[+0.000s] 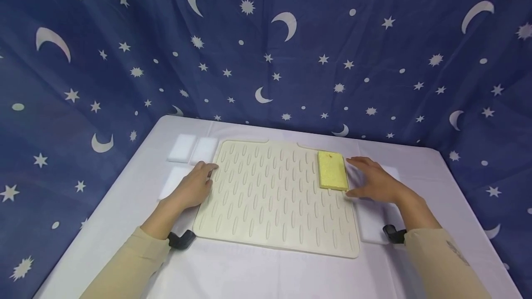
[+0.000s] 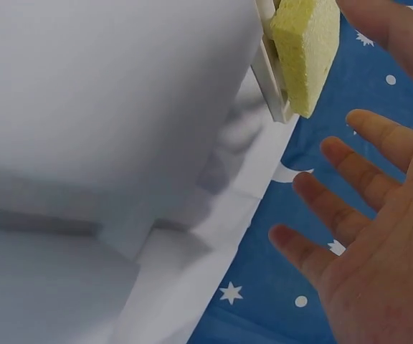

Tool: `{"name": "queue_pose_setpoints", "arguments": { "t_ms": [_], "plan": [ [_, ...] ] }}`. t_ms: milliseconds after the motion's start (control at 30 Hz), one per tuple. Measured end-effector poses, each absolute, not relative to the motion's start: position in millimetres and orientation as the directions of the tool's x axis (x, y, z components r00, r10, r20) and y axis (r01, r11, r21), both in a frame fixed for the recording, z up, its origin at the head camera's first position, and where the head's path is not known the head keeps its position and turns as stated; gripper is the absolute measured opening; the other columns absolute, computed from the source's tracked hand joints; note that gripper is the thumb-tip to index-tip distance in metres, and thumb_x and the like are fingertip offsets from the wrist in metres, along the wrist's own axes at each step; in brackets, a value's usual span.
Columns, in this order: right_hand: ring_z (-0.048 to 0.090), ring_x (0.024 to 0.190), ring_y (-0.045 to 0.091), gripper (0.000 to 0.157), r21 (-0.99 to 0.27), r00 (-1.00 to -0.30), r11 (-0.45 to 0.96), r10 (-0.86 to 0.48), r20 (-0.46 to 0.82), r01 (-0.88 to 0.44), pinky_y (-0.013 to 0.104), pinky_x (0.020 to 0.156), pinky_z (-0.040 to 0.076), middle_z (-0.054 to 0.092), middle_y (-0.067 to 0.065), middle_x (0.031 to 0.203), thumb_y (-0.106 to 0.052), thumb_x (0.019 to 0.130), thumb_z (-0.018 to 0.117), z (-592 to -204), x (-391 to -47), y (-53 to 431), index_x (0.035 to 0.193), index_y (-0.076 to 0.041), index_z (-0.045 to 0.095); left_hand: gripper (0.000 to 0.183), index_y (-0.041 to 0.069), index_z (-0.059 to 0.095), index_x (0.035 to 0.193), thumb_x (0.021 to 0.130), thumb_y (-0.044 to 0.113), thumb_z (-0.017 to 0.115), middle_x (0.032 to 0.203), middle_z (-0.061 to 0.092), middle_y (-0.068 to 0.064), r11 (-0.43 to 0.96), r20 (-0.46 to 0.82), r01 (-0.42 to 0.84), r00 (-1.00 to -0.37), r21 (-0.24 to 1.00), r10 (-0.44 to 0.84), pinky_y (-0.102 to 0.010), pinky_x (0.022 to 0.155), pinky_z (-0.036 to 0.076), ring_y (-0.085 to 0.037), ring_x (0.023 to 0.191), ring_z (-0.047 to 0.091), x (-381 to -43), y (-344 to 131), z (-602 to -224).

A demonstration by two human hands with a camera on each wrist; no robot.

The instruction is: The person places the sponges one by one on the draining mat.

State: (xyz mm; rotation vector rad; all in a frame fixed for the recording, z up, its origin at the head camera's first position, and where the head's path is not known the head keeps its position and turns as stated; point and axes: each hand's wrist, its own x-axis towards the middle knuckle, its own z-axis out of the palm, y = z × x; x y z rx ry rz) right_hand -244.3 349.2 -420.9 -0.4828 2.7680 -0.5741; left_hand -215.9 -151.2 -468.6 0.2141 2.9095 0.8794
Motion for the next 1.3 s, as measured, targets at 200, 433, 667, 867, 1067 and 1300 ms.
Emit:
{"name": "queue_pose_setpoints", "arguments": {
  "t_ms": [200, 433, 667, 867, 1067, 1300],
  "plan": [
    [0.023, 0.148, 0.055, 0.106, -0.425, -0.911, 0.869, -0.362, -0.198, -0.254, 0.078, 0.111, 0.025, 0.025, 0.027, 0.165, -0.047, 0.078, 0.089, -421.9, -235.3, 353.4, 0.159, -0.004, 0.035, 0.047, -0.001, 0.05, 0.149, 0.102, 0.002, 0.051, 0.115, 0.056, -0.015, 0.825, -0.057, 0.1, -0.986, 0.556, 0.157, -0.033, 0.073, 0.046, -0.021, 0.081, 0.053, -215.3, -151.3, -470.0],
    [0.026, 0.147, 0.054, 0.106, -0.407, -0.915, 0.88, -0.349, -0.203, -0.246, 0.077, 0.11, 0.028, 0.026, 0.026, 0.164, -0.048, 0.077, 0.089, -421.1, -223.4, 354.4, 0.159, -0.006, 0.037, 0.047, -0.003, 0.05, 0.148, 0.102, 0.002, 0.051, 0.114, 0.055, -0.016, 0.827, -0.051, 0.104, -0.986, 0.553, 0.159, -0.032, 0.071, 0.045, -0.021, 0.079, 0.052, -213.6, -152.3, -468.6],
    [0.029, 0.146, 0.054, 0.105, -0.434, -0.914, 0.868, -0.352, -0.2, -0.24, 0.076, 0.11, 0.03, 0.027, 0.027, 0.163, -0.047, 0.078, 0.089, -419.1, -213.3, 357.9, 0.158, -0.004, 0.037, 0.046, -0.003, 0.05, 0.148, 0.102, 0.002, 0.051, 0.114, 0.055, -0.015, 0.826, -0.047, 0.109, -0.986, 0.553, 0.161, -0.032, 0.07, 0.045, -0.021, 0.079, 0.051, -213.4, -152.5, -469.7],
    [0.03, 0.145, 0.057, 0.106, -0.422, -0.912, 0.875, -0.349, -0.216, -0.235, 0.077, 0.108, 0.031, 0.028, 0.03, 0.162, -0.051, 0.078, 0.087, -418.8, -205.2, 362.2, 0.159, -0.005, 0.038, 0.047, -0.002, 0.05, 0.148, 0.101, 0.002, 0.051, 0.113, 0.055, -0.015, 0.826, -0.052, 0.106, -0.986, 0.554, 0.161, -0.032, 0.071, 0.045, -0.021, 0.079, 0.052, -214.2, -151.9, -471.1],
    [0.027, 0.146, 0.059, 0.106, -0.419, -0.912, 0.875, -0.353, -0.207, -0.243, 0.078, 0.108, 0.029, 0.032, 0.029, 0.161, -0.054, 0.074, 0.088, -417.4, -196.0, 367.7, 0.157, -0.006, 0.042, 0.046, -0.003, 0.051, 0.147, 0.101, 0.001, 0.051, 0.114, 0.055, -0.016, 0.825, -0.04, 0.117, -0.985, 0.553, 0.166, -0.032, 0.07, 0.045, -0.021, 0.078, 0.051, -214.5, -151.7, -470.2],
    [0.035, 0.143, 0.055, 0.103, -0.426, -0.91, 0.864, -0.373, -0.183, -0.269, 0.075, 0.107, 0.034, 0.04, 0.027, 0.156, -0.054, 0.071, 0.09, -420.8, -184.9, 371.7, 0.152, -0.006, 0.048, 0.046, -0.002, 0.051, 0.147, 0.102, 0.001, 0.05, 0.113, 0.055, -0.015, 0.824, -0.044, 0.11, -0.986, 0.556, 0.162, -0.031, 0.07, 0.044, -0.021, 0.077, 0.05, -214.6, -151.7, -469.6]
  ]
}}
